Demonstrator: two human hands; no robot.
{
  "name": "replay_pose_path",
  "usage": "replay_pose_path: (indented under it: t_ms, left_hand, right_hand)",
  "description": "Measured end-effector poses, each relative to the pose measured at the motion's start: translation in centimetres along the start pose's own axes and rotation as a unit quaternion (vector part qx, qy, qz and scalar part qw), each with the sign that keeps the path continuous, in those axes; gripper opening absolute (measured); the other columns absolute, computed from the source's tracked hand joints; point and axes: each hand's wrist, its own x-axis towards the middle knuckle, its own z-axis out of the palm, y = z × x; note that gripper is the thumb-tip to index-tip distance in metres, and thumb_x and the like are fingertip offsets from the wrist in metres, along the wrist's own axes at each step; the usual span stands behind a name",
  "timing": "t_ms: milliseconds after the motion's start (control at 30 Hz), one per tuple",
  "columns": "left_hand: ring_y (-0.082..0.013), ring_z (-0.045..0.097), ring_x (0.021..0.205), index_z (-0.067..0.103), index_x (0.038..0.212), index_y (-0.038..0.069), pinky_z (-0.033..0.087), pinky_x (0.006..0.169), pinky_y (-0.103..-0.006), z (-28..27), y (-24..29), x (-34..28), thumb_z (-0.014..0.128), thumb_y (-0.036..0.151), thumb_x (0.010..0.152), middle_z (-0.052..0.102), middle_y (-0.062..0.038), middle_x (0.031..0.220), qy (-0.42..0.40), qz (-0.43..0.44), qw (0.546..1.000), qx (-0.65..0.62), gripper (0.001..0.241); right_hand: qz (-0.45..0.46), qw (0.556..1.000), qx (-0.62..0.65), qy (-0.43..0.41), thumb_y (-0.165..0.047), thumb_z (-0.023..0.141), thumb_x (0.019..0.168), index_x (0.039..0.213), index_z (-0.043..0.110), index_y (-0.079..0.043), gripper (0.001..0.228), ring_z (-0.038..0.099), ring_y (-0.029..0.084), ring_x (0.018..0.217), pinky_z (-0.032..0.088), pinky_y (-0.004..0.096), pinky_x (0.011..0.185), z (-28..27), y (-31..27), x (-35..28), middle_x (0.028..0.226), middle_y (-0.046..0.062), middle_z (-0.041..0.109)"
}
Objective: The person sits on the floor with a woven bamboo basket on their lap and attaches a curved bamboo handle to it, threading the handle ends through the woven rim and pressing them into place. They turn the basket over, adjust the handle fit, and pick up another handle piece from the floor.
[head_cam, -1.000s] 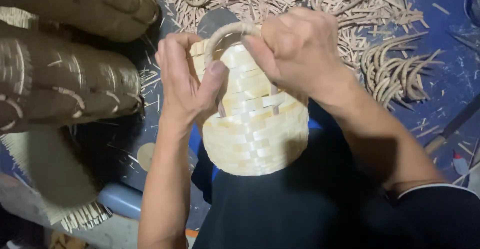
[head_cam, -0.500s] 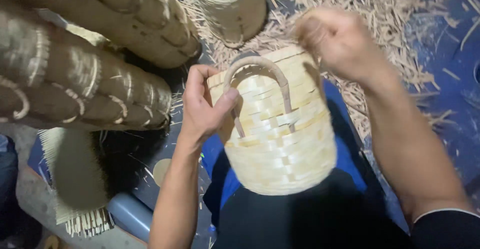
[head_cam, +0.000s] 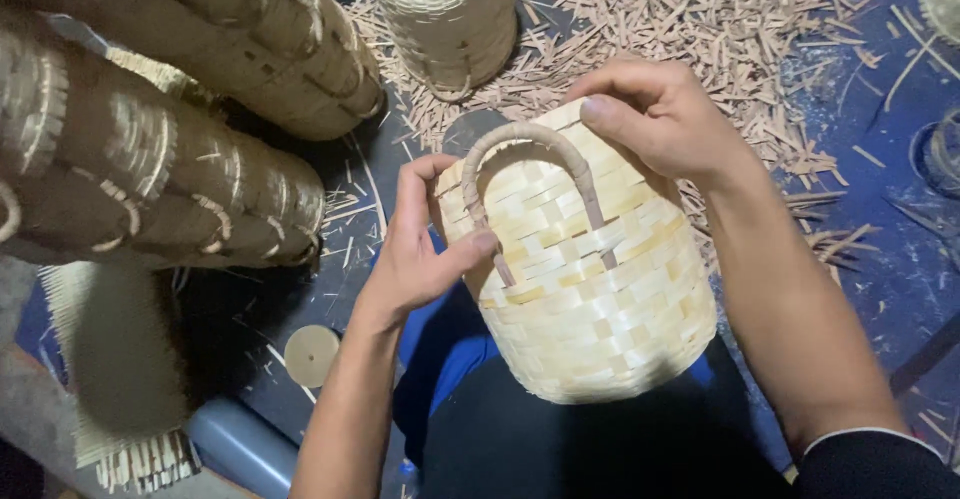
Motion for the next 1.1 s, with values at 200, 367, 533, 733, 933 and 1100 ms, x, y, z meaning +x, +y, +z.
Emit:
replay_pose_path:
  t_ms: [200,367,533,733,933,1100]
  left_hand:
    - [-0.0213,0.056,0.125,0.042,0.14,0.002,0.046,0.111,-0.0365,1.2,1.6,0.9,0.08,0.029,0.084,0.056,-0.011,0.13,-0.019,-0.005,1.0,0.021,0.073]
    - [-0.0261,0.054,0.131,0.052,0.142,0.006,0.039,0.119,-0.0381,2.2,1.1,2.7,0.077,0.034,0.091,0.058,-0.013,0.133,-0.045,0.111,0.985,0.121,0.064]
    - [-0.0305,0.047,0.139,0.05,0.149,0.008,0.032,0.124,-0.042,2.6,0.9,4.3,0.072,0.037,0.095,0.053,-0.014,0.142,-0.058,0.174,0.977,0.109,0.066]
    - [-0.0297,0.053,0.123,0.059,0.138,0.01,0.035,0.114,-0.0445,2.0,2.4,6.7,0.072,0.05,0.09,0.059,-0.011,0.122,-0.093,0.115,0.98,0.134,0.064]
    - [-0.025,0.06,0.118,0.063,0.128,0.011,0.043,0.108,-0.0388,0.0,3.2,9.0,0.072,0.055,0.093,0.065,-0.008,0.117,-0.145,0.139,0.967,0.156,0.057]
    - [-0.027,0.054,0.128,0.059,0.141,0.014,0.036,0.114,-0.0412,1.0,0.3,5.9,0.068,0.053,0.099,0.06,-0.009,0.129,-0.113,0.13,0.968,0.18,0.058]
  right_hand:
    - [-0.032,0.996,-0.078,0.006,-0.012,0.065,0.101,0.121,0.073,-0.002,0.024,0.065,0.012,0.098,0.053,0.026,0.085,-1.7,-2.8,-1.4,0.11,0.007,0.071]
    - [-0.151,0.974,-0.16,-0.048,-0.012,0.067,0.089,0.116,0.069,0.0,0.03,0.067,0.018,0.102,0.055,0.029,0.082,-2.0,-8.9,0.3,0.115,0.013,0.068]
    - [-0.13,0.962,-0.195,-0.139,-0.013,0.069,0.095,0.118,0.072,-0.002,0.025,0.072,0.015,0.095,0.059,0.029,0.078,-3.7,-8.5,0.4,0.109,0.011,0.074]
    - [0.015,0.979,-0.162,-0.124,-0.013,0.063,0.102,0.131,0.07,-0.004,0.031,0.073,0.013,0.077,0.059,0.028,0.067,-5.2,-9.2,-1.4,0.098,0.009,0.078]
    - [-0.005,0.993,-0.081,-0.086,-0.01,0.059,0.102,0.125,0.068,0.0,0.027,0.073,0.016,0.084,0.06,0.027,0.071,-3.9,-8.2,-1.4,0.105,0.012,0.074]
    - [-0.001,0.982,-0.131,-0.137,-0.01,0.062,0.101,0.116,0.075,-0.003,0.022,0.073,0.021,0.094,0.059,0.033,0.076,-1.9,-4.7,0.6,0.118,0.014,0.073]
